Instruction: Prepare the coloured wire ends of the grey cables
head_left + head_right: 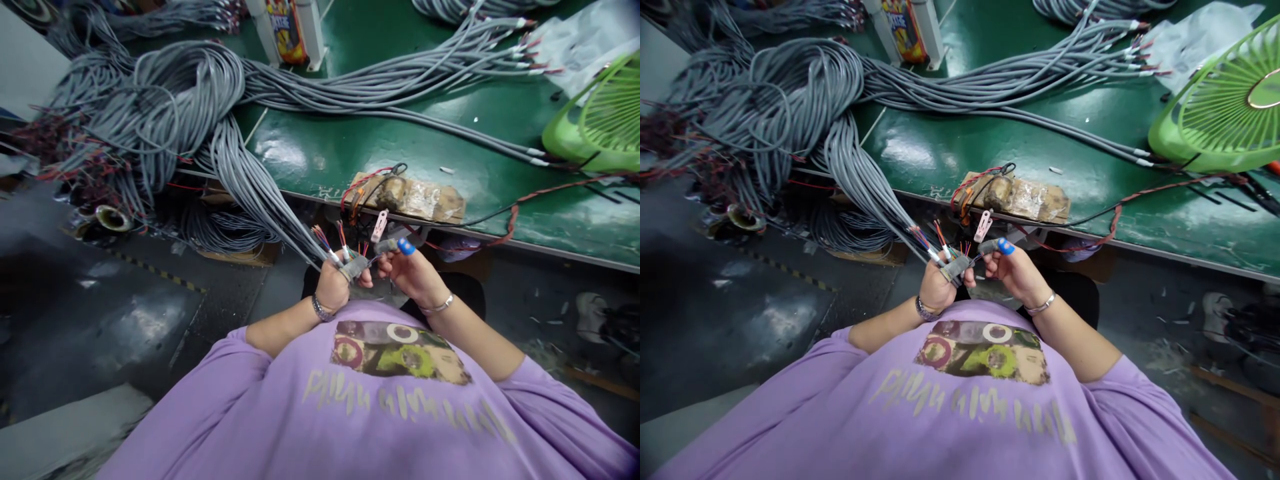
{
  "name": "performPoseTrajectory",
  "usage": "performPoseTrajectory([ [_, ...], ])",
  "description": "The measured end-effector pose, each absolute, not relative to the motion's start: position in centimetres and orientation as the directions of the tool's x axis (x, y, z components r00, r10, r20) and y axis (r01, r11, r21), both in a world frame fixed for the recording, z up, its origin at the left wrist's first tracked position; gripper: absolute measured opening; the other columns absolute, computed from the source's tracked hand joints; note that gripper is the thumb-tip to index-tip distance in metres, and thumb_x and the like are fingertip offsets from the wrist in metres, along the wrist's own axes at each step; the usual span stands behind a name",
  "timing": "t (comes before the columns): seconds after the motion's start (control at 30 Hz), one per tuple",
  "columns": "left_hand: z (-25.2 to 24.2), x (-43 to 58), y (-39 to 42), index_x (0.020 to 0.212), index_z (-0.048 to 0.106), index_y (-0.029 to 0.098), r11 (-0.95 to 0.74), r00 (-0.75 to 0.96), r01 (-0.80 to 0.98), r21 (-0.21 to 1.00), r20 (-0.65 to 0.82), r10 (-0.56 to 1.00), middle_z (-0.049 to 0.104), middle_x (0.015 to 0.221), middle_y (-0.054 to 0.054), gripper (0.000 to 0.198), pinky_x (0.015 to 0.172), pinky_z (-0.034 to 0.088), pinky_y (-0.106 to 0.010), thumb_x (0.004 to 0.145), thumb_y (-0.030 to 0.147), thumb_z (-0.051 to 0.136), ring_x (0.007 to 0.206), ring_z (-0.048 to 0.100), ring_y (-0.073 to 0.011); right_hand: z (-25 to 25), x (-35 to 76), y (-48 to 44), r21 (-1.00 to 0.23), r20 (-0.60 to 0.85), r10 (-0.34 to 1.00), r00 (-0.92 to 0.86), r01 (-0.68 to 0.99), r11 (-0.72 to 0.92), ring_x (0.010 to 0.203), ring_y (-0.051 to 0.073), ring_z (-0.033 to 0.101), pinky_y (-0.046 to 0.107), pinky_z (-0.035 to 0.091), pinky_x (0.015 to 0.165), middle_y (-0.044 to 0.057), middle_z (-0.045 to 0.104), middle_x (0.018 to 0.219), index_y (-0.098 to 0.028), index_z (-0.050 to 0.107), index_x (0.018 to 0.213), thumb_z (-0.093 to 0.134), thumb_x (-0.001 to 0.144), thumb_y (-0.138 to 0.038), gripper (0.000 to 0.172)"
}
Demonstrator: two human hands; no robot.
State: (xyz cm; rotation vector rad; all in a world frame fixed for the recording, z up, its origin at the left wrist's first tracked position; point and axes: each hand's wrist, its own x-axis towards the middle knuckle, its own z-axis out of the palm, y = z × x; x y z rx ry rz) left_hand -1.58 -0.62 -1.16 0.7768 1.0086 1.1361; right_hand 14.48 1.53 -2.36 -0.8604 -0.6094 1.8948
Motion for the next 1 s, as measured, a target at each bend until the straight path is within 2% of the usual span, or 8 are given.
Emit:
performPoseTrajectory([
  [0.1,-1.1,-1.5,-0.6,0.072,0.057,0.016,0.293,0.119,-0.341,0.893,-0.268,0.956,0.061,0.053,0.003,0.037,0.044,0.049,-0.023,0.067,0.046,0.078,0.042,0.056,-0.0101,-2.3,14.8,2.3,-0.668,-0.365,0.866,-0.342,-0.552,-0.499,0.053,0.009,0.049,0.023,0.047,0.051,0.000,0.062,0.068,-0.018,0.062,0.070,0.077,0.065,-0.058,0.043],
  [0.23,-1.4,-1.6,-0.5,0.072,0.057,0.016,0.313,0.118,-0.296,0.902,-0.291,0.950,0.062,0.053,0.002,0.037,0.044,0.049,-0.023,0.067,0.046,0.078,0.041,0.055,-0.0098,-1.8,14.7,2.6,-0.705,-0.310,0.831,-0.462,-0.475,-0.527,0.057,0.009,0.052,0.024,0.048,0.053,0.001,0.065,0.074,-0.016,0.068,0.078,0.084,0.060,-0.048,0.040],
  [0.3,-1.7,-1.7,-0.5,0.071,0.057,0.015,0.304,0.128,-0.266,0.915,-0.279,0.952,0.062,0.053,0.002,0.037,0.045,0.049,-0.023,0.069,0.046,0.077,0.042,0.055,-0.0097,-1.5,14.5,2.4,-0.738,-0.311,0.814,-0.491,-0.415,-0.532,0.054,0.009,0.052,0.024,0.047,0.053,-0.001,0.063,0.068,-0.016,0.069,0.085,0.085,0.060,-0.041,0.039],
  [0.37,-1.8,-1.8,-0.5,0.071,0.057,0.015,0.297,0.139,-0.250,0.922,-0.270,0.953,0.062,0.054,0.002,0.036,0.046,0.050,-0.023,0.071,0.046,0.076,0.043,0.056,-0.0098,-1.2,14.2,2.1,-0.782,-0.331,0.834,-0.442,-0.365,-0.504,0.050,0.009,0.050,0.023,0.044,0.051,-0.003,0.060,0.060,-0.016,0.069,0.086,0.085,0.061,-0.036,0.036],
  [0.5,-1.9,-1.8,-0.7,0.071,0.058,0.015,0.288,0.149,-0.233,0.929,-0.259,0.954,0.063,0.056,0.001,0.035,0.047,0.050,-0.023,0.072,0.045,0.075,0.045,0.058,-0.0107,-1.1,13.3,1.6,-0.864,-0.297,0.911,-0.285,-0.326,-0.384,0.049,0.009,0.051,0.023,0.040,0.049,-0.002,0.062,0.058,-0.017,0.066,0.076,0.085,0.062,-0.038,0.032],
  [0.7,-1.7,-1.7,-0.8,0.071,0.057,0.016,0.284,0.080,-0.238,0.929,-0.273,0.959,0.065,0.057,0.000,0.035,0.048,0.049,-0.022,0.073,0.047,0.074,0.046,0.059,-0.0111,-1.3,12.6,1.1,-0.881,-0.276,0.949,-0.153,-0.355,-0.313,0.048,0.007,0.049,0.023,0.042,0.049,-0.003,0.059,0.059,-0.018,0.064,0.069,0.087,0.059,-0.041,0.034],
  [0.87,-1.4,-1.5,-0.7,0.071,0.057,0.016,0.301,0.053,-0.265,0.916,-0.298,0.953,0.064,0.055,0.001,0.037,0.047,0.048,-0.022,0.070,0.049,0.074,0.045,0.059,-0.0114,-1.7,12.8,0.8,-0.885,-0.265,0.956,-0.128,-0.361,-0.294,0.052,0.008,0.052,0.023,0.045,0.050,-0.002,0.063,0.064,-0.018,0.067,0.071,0.088,0.058,-0.040,0.033],
  [1.0,-1.0,-1.6,-0.7,0.072,0.057,0.016,0.298,0.053,-0.293,0.908,-0.296,0.954,0.062,0.054,0.002,0.036,0.045,0.048,-0.022,0.069,0.048,0.075,0.044,0.057,-0.0105,-2.2,14.0,1.1,-0.840,-0.282,0.931,-0.231,-0.410,-0.356,0.050,0.007,0.050,0.023,0.049,0.053,-0.003,0.059,0.060,-0.017,0.065,0.069,0.087,0.059,-0.045,0.037],
])
